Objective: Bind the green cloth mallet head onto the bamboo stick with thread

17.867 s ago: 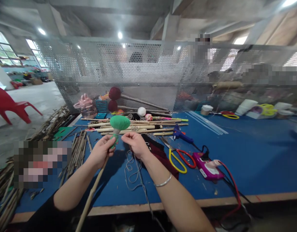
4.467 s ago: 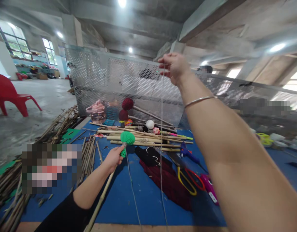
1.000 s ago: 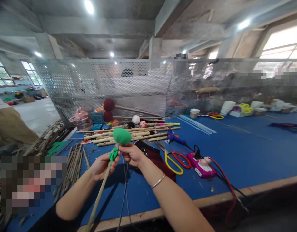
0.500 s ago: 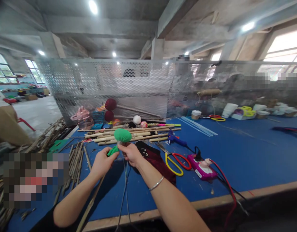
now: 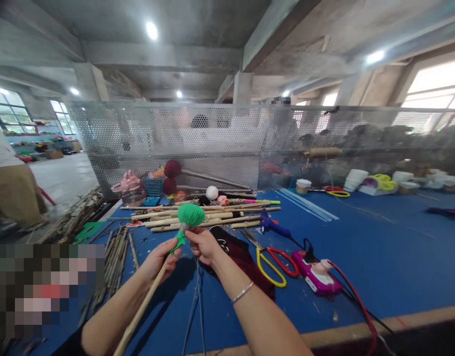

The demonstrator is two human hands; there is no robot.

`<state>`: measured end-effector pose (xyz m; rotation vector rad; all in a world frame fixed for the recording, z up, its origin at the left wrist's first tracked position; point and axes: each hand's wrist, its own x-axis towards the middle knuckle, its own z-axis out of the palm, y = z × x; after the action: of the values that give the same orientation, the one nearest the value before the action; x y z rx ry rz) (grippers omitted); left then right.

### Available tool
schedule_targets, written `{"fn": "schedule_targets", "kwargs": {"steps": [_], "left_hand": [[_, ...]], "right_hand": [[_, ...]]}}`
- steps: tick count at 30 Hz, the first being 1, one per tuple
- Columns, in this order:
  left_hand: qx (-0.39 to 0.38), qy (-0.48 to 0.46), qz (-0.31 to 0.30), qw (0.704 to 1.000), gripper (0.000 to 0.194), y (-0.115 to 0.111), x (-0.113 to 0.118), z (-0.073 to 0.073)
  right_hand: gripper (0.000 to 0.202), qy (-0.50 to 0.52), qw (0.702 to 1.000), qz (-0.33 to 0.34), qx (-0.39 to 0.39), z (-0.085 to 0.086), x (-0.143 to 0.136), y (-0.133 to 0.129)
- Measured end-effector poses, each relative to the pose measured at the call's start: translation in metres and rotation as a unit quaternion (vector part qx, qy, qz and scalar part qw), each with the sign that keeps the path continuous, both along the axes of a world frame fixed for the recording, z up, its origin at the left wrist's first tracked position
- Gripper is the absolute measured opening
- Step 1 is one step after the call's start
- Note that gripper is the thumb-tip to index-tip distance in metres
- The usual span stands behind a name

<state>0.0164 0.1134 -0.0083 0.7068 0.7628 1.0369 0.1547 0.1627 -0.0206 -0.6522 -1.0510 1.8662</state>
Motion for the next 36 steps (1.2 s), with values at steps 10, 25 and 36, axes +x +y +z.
{"fn": "schedule_targets", "kwargs": {"steps": [10, 25, 36], "left_hand": [[0.1, 0.309, 0.133, 0.936, 0.048, 0.028, -0.023, -0.024], [0.257, 0.486, 0.198, 0.811, 0.03, 0.005, -0.002, -0.011], [0.185, 0.332, 0.102, 0.919, 0.036, -0.001, 0.002, 0.0]], "right_hand": [[0.042, -0.02, 0.999, 0.014, -0.042, -0.023, -0.006, 0.012], [0.04, -0.115, 0.993, -0.038, -0.008, -0.011, -0.011, -0.002], [0.033, 0.003, 1.0, 0.028, 0.009, 0.0, -0.001, -0.002]]}}
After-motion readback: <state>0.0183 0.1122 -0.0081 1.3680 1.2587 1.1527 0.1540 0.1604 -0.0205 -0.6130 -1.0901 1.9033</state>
